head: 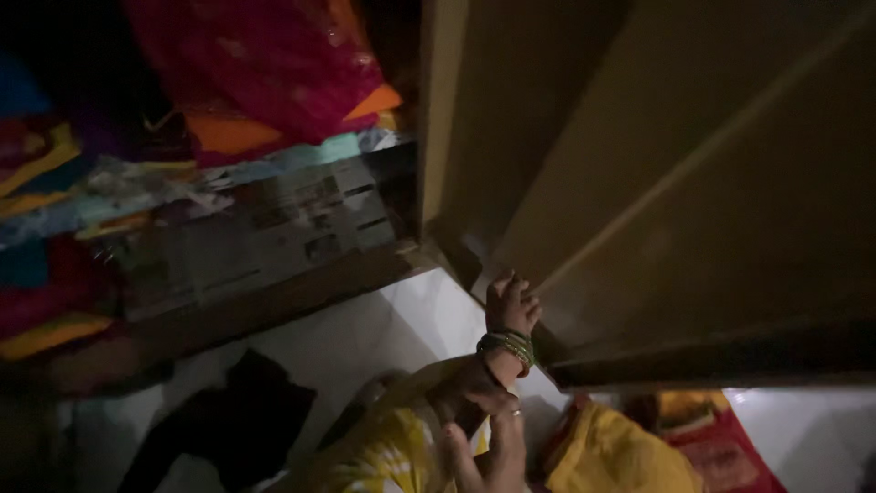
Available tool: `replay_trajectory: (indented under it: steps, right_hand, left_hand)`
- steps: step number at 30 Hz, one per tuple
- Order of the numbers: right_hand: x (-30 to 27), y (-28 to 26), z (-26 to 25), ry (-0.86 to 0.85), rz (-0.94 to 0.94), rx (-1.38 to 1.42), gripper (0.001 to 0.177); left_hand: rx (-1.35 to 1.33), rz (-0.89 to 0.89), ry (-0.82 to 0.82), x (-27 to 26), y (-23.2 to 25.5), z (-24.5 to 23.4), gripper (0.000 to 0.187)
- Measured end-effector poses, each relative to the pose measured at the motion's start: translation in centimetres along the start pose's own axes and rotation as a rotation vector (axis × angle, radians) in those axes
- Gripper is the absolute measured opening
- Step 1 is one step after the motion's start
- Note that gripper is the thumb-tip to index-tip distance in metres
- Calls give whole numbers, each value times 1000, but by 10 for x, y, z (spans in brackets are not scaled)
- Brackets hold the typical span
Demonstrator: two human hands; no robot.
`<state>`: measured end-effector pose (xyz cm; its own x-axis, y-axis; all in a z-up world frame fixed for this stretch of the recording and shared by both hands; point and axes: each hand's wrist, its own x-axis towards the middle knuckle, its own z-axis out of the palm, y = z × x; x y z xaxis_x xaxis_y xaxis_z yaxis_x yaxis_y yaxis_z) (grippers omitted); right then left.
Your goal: The person picks up several garments from the floor, unfolds them, turns them over, and then refolds them one at a time before placing them into a cabinet.
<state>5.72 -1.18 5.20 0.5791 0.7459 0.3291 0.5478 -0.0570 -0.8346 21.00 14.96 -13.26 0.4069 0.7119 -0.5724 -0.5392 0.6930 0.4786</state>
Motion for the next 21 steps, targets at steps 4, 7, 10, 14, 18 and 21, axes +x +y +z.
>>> replay_trajectory:
  steps: [4, 7, 10, 14, 18, 21]
  right_hand:
    - [20, 22, 5, -10, -132, 70, 41]
    - [37, 27, 11, -68, -134, 93, 41]
    - [49, 19, 27, -184, -215, 248, 38]
    - [66, 0, 52, -326, -536, 307, 40]
    - [70, -13, 71, -419, -781, 398, 38]
    - [57, -26, 82, -503, -821, 479, 33]
  left_hand:
    - [-209, -51, -47, 29, 14, -19, 45]
    - [-64, 34, 69, 11, 56, -20, 45]
    - [-27, 159, 108, -16, 120, -14, 44]
    - [-132, 352, 157, -56, 198, -38, 44]
    - [-212, 530, 223, -92, 251, -78, 43]
    - [-236, 628, 269, -118, 261, -114, 43]
